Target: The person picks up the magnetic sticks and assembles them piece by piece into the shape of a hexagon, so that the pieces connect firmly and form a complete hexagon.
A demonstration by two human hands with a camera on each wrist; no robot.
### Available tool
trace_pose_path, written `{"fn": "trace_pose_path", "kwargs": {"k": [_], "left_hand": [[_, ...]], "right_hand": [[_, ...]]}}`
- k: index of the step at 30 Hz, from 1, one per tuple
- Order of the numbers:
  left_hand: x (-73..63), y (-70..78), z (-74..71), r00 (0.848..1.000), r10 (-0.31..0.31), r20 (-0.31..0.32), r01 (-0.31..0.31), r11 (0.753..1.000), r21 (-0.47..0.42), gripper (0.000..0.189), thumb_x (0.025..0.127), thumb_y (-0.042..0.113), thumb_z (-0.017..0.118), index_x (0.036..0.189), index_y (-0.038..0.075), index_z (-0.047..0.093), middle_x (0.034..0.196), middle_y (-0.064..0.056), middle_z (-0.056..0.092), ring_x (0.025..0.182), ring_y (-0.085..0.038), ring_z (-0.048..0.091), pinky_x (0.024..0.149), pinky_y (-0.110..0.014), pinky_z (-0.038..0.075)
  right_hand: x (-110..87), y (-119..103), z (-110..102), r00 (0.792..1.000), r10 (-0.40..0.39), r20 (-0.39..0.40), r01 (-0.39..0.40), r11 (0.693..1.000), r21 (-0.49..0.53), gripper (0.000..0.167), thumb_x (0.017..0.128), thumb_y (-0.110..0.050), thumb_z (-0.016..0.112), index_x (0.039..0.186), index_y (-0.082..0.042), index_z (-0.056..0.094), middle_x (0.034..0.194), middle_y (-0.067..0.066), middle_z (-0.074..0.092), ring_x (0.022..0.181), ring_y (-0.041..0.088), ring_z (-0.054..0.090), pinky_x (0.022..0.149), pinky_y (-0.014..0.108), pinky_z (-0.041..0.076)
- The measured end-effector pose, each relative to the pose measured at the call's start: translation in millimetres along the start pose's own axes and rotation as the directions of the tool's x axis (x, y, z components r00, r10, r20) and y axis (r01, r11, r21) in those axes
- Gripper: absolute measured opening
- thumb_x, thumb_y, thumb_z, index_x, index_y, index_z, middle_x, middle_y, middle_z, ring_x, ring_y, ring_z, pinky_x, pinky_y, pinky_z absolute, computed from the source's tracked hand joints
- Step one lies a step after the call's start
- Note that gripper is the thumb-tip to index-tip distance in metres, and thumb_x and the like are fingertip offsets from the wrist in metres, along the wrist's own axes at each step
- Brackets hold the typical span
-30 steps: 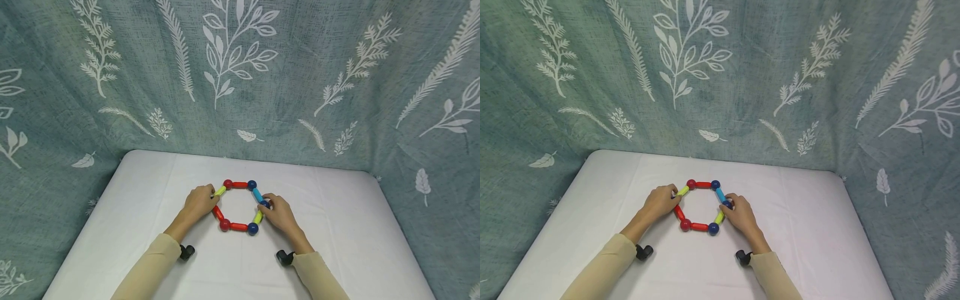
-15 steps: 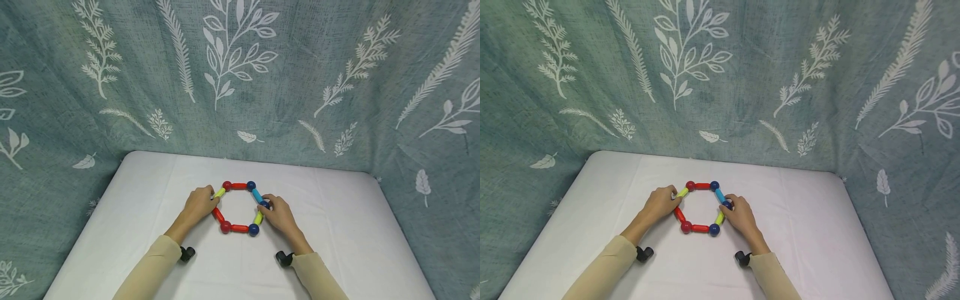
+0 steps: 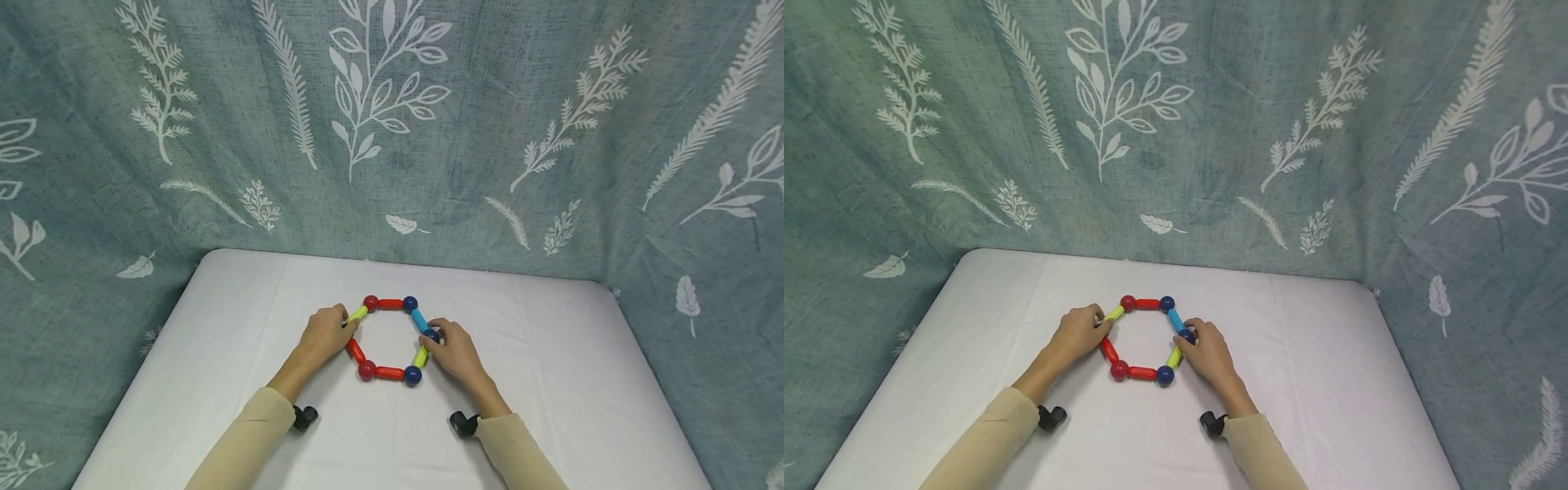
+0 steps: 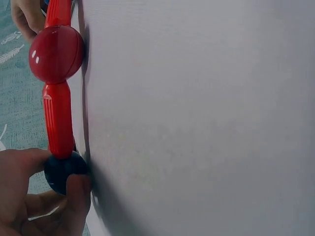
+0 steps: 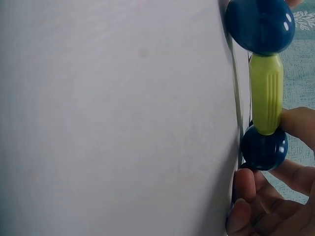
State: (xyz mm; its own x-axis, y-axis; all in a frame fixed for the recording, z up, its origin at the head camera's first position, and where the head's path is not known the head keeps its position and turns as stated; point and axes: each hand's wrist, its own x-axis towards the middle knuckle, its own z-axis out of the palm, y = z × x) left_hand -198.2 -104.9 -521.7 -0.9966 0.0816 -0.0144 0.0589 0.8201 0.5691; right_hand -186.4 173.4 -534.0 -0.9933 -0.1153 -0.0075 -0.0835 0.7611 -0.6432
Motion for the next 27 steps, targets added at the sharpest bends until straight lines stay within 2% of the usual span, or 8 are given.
{"fn": "trace_pose_path", "kwargs": {"k": [4,10,14,20,27], "left_hand": [[-2.8,-4.9,-2.3,1.0,0.024,0.003,-0.024,0.999,-0.041,0.034,0.096,0.027,0.067,0.108,-0.004,0.069,0.085,-0.01,0.061,0.065,-0.019,0.053,0.053,-0.03,0.043],[-12.7,-11.1,-8.3,0.995,0.037,0.098,-0.025,0.993,-0.112,0.035,0.097,0.026,0.065,0.12,0.0,0.067,0.1,-0.01,0.062,0.082,-0.02,0.055,0.073,-0.038,0.049],[-15.8,-14.2,-7.1,0.99,0.045,0.132,-0.026,0.99,-0.137,0.035,0.098,0.028,0.065,0.122,0.003,0.066,0.101,-0.008,0.061,0.087,-0.019,0.055,0.078,-0.04,0.049],[-15.5,-15.2,-5.8,0.991,0.043,0.125,-0.026,0.991,-0.132,0.035,0.096,0.03,0.067,0.116,0.001,0.067,0.091,-0.005,0.059,0.08,-0.019,0.052,0.068,-0.036,0.046],[-10.8,-4.3,-0.8,0.998,0.009,0.055,-0.01,1.0,0.016,0.035,0.09,0.032,0.074,0.093,-0.002,0.067,0.074,-0.005,0.054,0.063,-0.018,0.052,0.052,-0.028,0.043]], "right_hand": [[-0.7,-0.4,-1.5,1.0,0.005,0.006,-0.005,1.0,0.016,0.039,0.093,-0.026,0.071,0.127,-0.006,0.065,0.09,0.006,0.057,0.075,0.019,0.048,0.062,0.033,0.04],[-6.1,-0.4,-3.2,1.0,0.019,0.019,-0.02,0.999,0.051,0.038,0.096,-0.022,0.067,0.131,-0.006,0.063,0.1,0.008,0.058,0.078,0.019,0.048,0.062,0.032,0.041],[-9.1,0.8,-3.7,1.0,0.007,0.013,-0.008,0.998,0.06,0.038,0.096,-0.019,0.067,0.13,-0.004,0.063,0.1,0.009,0.058,0.077,0.019,0.048,0.06,0.031,0.041],[-11.2,1.7,-3.0,1.0,-0.012,0.001,0.012,0.998,0.061,0.036,0.095,-0.018,0.068,0.128,-0.004,0.063,0.098,0.008,0.057,0.076,0.018,0.048,0.061,0.031,0.041],[-12.0,0.6,0.5,1.0,-0.015,0.008,0.014,0.998,0.064,0.036,0.096,-0.02,0.068,0.129,-0.005,0.063,0.1,0.008,0.058,0.078,0.018,0.049,0.063,0.031,0.043]]}}
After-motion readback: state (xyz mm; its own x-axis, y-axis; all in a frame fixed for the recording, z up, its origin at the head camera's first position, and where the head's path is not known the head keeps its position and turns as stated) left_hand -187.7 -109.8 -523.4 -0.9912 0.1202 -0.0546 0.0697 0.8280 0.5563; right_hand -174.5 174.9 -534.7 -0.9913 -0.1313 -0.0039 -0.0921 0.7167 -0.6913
